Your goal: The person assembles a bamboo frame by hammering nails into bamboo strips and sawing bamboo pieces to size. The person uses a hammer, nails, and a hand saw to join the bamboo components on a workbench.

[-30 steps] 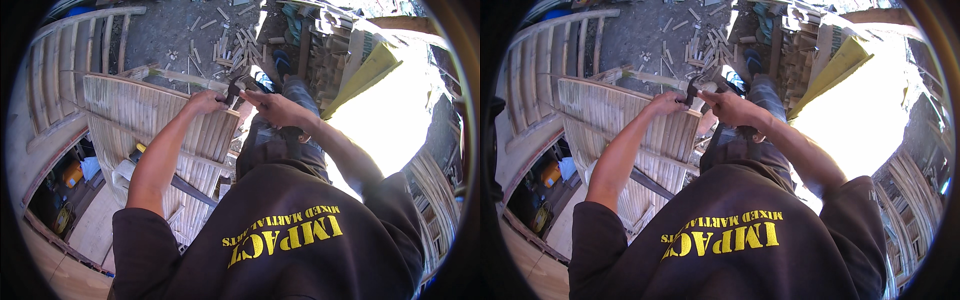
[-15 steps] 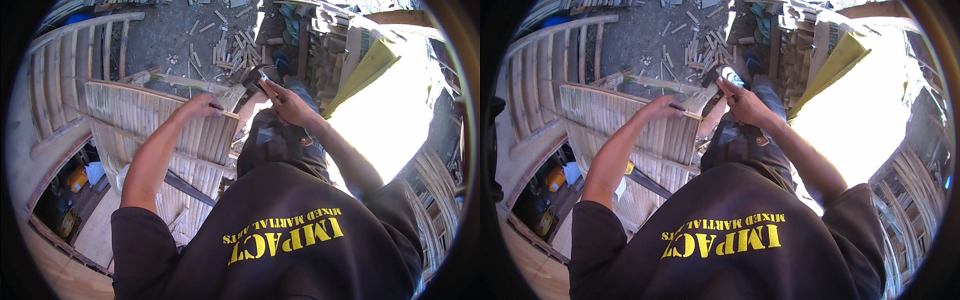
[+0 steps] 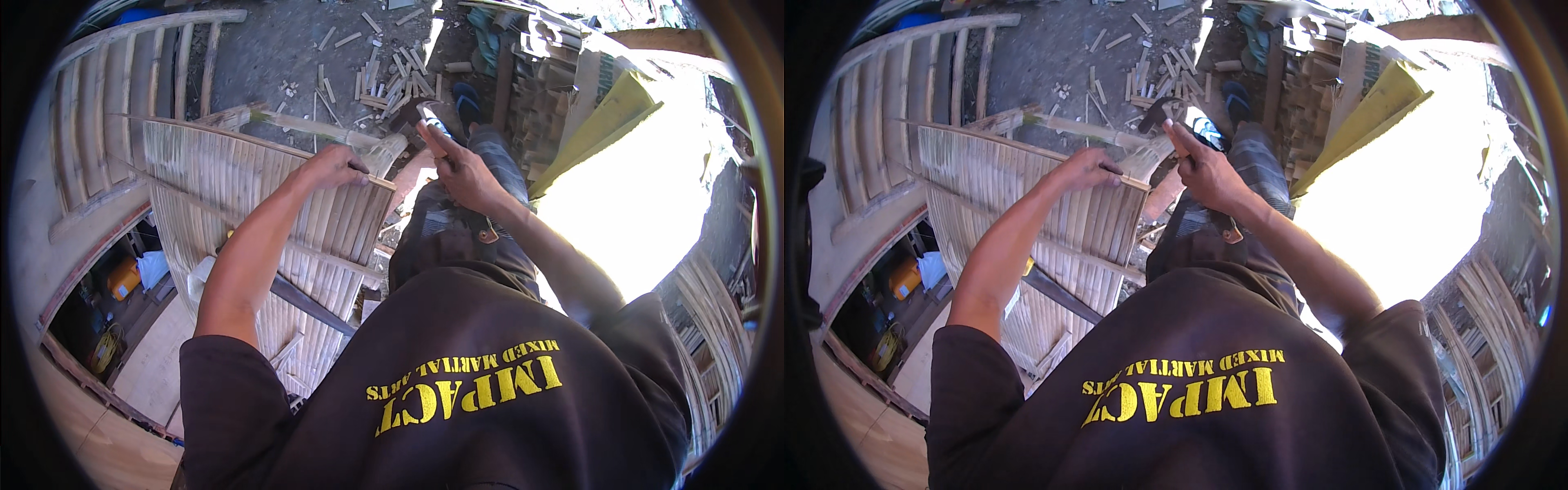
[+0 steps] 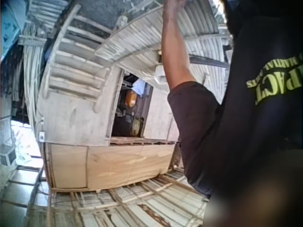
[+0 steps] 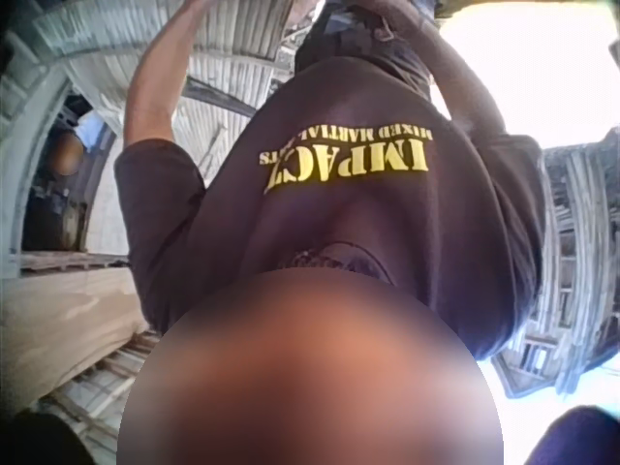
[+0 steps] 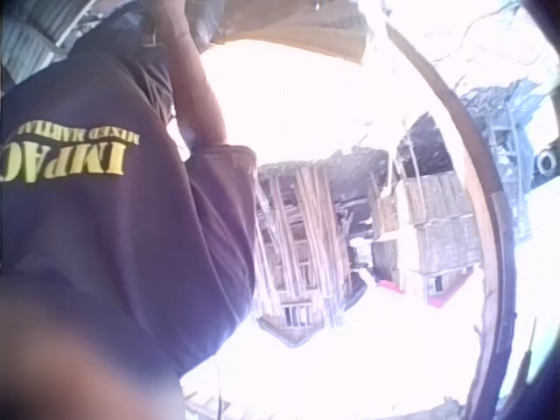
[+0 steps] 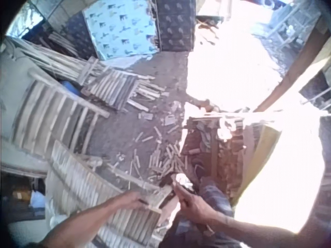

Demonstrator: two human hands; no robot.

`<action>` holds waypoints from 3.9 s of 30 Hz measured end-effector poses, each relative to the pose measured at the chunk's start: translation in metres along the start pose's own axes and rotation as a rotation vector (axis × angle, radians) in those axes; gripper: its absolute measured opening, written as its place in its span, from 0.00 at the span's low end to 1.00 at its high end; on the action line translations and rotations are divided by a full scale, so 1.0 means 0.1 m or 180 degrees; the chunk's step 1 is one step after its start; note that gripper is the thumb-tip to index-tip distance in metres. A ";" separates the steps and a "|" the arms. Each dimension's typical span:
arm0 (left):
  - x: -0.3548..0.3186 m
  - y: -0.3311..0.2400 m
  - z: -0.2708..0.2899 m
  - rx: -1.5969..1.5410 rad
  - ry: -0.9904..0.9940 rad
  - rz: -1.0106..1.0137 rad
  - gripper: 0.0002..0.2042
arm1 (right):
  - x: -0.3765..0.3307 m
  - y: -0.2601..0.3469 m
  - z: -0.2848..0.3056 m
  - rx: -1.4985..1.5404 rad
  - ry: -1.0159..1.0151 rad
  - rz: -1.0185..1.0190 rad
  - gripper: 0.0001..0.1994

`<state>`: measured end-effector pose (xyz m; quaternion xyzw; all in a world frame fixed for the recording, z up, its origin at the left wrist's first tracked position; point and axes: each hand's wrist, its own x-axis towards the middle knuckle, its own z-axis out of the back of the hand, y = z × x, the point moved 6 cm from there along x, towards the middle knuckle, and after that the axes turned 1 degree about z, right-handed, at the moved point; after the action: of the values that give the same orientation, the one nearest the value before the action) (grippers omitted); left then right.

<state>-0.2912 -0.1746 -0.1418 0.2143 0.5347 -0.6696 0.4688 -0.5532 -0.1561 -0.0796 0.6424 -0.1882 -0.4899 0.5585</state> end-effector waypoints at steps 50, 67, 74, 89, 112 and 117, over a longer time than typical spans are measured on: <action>-3.35 1.23 -0.73 -0.0005 -0.5879 0.3279 0.34 | 0.63 1.28 -1.76 -0.0968 0.2131 0.0577 0.27; -3.65 3.10 -0.99 -0.1418 -0.3894 0.3393 0.14 | 1.02 1.56 -1.62 -0.1092 0.2188 -0.0267 0.30; -3.40 3.59 -1.32 -0.0976 -0.3429 0.3541 0.14 | 1.09 1.58 -1.47 -0.1085 0.1928 0.0026 0.28; -3.85 3.70 -1.26 -0.1959 -0.3777 0.3089 0.13 | 1.05 0.97 -1.01 -0.0627 0.1289 -0.0211 0.25; -0.46 0.97 0.77 0.0131 -0.1445 0.0775 0.14 | 1.02 0.46 -0.50 0.0233 0.0432 -0.0935 0.27; -0.38 1.16 0.59 0.0280 -0.1191 0.0872 0.15 | 1.09 0.52 -0.56 0.0172 0.0365 -0.0748 0.30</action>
<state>-0.1609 -0.2119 -0.1519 0.1772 0.3748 -0.6505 0.6364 -0.4418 -0.2282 -0.0840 0.7018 -0.0926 -0.5092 0.4895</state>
